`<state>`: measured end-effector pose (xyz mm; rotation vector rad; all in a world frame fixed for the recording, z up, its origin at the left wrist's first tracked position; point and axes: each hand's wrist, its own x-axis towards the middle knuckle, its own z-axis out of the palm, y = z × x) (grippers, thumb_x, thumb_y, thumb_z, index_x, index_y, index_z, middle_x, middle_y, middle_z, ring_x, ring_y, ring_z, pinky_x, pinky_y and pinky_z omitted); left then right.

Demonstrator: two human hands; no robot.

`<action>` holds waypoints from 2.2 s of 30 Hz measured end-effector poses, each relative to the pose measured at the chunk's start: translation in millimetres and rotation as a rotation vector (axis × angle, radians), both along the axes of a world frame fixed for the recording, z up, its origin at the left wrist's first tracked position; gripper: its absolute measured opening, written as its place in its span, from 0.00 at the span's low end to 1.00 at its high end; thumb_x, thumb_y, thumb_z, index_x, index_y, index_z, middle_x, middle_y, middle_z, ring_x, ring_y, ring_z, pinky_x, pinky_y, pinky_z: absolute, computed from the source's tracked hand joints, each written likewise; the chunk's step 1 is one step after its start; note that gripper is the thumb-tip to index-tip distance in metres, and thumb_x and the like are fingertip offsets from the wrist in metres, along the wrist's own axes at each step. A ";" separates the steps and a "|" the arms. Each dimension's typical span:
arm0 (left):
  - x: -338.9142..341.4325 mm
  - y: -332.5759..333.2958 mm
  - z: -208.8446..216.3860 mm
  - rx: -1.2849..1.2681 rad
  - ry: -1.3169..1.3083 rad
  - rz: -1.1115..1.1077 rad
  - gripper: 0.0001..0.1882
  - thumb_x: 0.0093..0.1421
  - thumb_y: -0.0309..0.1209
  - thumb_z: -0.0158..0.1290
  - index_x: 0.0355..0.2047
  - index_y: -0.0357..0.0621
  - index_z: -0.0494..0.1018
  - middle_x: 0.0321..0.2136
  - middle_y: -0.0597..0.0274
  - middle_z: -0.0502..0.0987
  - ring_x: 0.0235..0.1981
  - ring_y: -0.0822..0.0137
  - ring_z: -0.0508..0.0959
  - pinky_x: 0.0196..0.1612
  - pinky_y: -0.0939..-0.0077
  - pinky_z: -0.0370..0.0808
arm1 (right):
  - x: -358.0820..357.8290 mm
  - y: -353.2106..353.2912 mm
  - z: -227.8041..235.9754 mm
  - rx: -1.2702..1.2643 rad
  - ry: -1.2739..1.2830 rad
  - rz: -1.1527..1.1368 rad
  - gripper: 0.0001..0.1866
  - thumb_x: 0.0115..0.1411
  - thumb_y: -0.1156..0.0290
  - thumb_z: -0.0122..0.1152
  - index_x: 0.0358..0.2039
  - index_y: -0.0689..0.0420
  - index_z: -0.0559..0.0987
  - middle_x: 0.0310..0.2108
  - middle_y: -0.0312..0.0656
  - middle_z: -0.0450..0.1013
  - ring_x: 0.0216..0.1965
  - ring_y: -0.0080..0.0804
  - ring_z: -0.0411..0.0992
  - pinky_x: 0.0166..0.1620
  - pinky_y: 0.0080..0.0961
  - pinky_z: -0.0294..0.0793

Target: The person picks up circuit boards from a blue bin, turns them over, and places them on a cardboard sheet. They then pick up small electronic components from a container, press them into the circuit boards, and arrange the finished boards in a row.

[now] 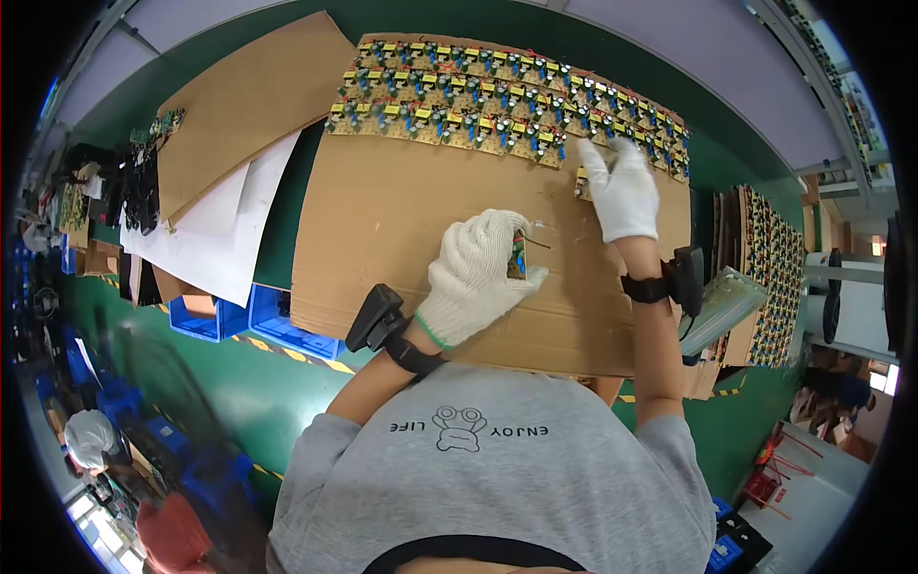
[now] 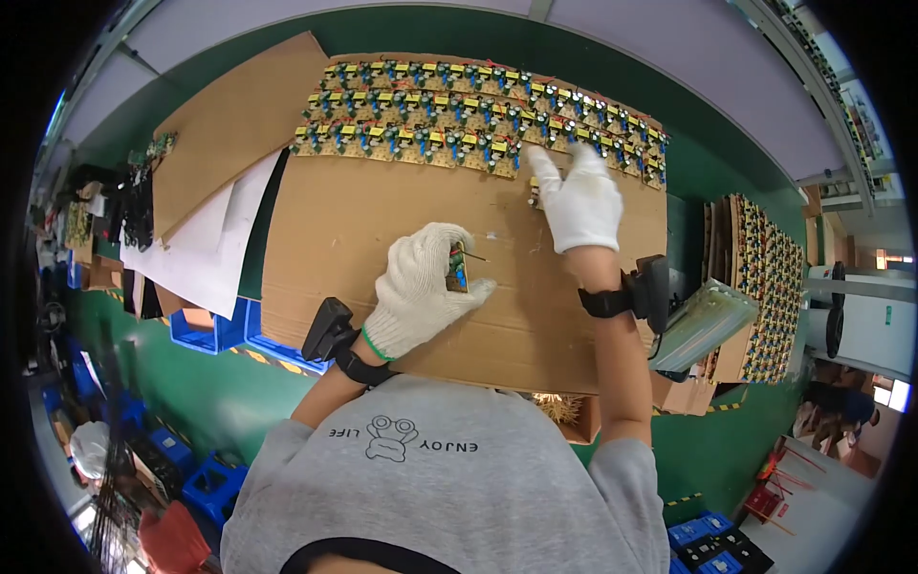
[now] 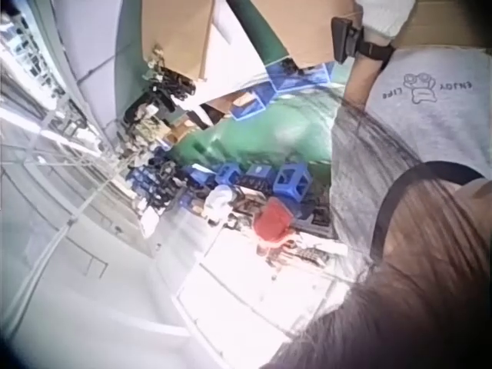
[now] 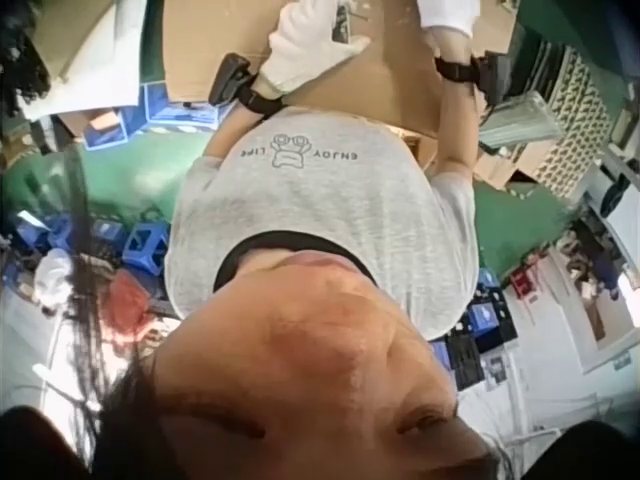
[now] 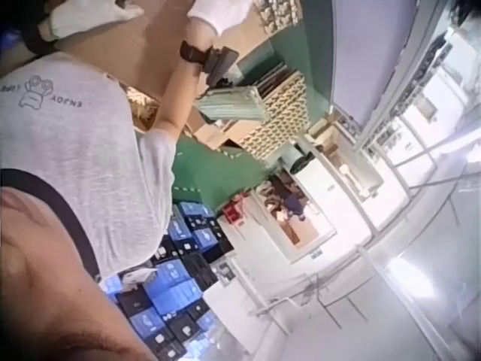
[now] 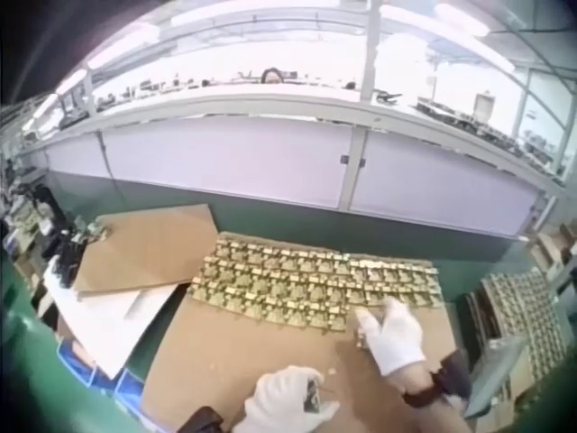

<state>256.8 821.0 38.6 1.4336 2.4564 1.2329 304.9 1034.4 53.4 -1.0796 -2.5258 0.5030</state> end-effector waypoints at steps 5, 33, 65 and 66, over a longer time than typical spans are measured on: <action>0.3 -1.5 -1.0 0.021 -0.028 0.004 0.23 0.42 0.38 0.66 0.37 0.50 0.68 0.34 0.67 0.72 0.33 0.62 0.72 0.42 0.66 0.65 | 24.3 1.9 20.5 -0.169 -0.017 0.206 0.35 0.50 0.53 0.71 0.54 0.58 0.71 0.36 0.48 0.72 0.38 0.43 0.73 0.44 0.34 0.73; 2.0 0.9 -1.3 -0.089 -0.294 0.111 0.58 0.40 0.41 0.70 0.65 0.35 0.49 0.38 0.56 0.75 0.36 0.53 0.74 0.42 0.58 0.71 | 28.9 -70.6 30.8 -0.771 0.121 0.449 0.21 0.58 0.61 0.63 0.46 0.63 0.76 0.34 0.37 0.78 0.35 0.24 0.75 0.38 0.23 0.75; 5.4 -5.3 -12.3 0.034 -0.247 0.077 0.55 0.45 0.40 0.67 0.65 0.33 0.46 0.53 0.52 0.71 0.39 0.50 0.74 0.45 0.59 0.70 | 65.5 42.6 4.4 0.000 -0.233 0.028 0.23 0.52 0.64 0.67 0.48 0.56 0.78 0.46 0.47 0.74 0.41 0.43 0.75 0.45 0.34 0.74; 4.5 -4.4 -13.6 0.060 -0.230 0.067 0.55 0.45 0.40 0.67 0.65 0.34 0.46 0.53 0.52 0.71 0.38 0.51 0.74 0.45 0.59 0.70 | 63.9 38.9 11.7 0.090 -0.222 0.024 0.23 0.50 0.66 0.66 0.49 0.56 0.77 0.47 0.47 0.74 0.43 0.43 0.75 0.46 0.35 0.73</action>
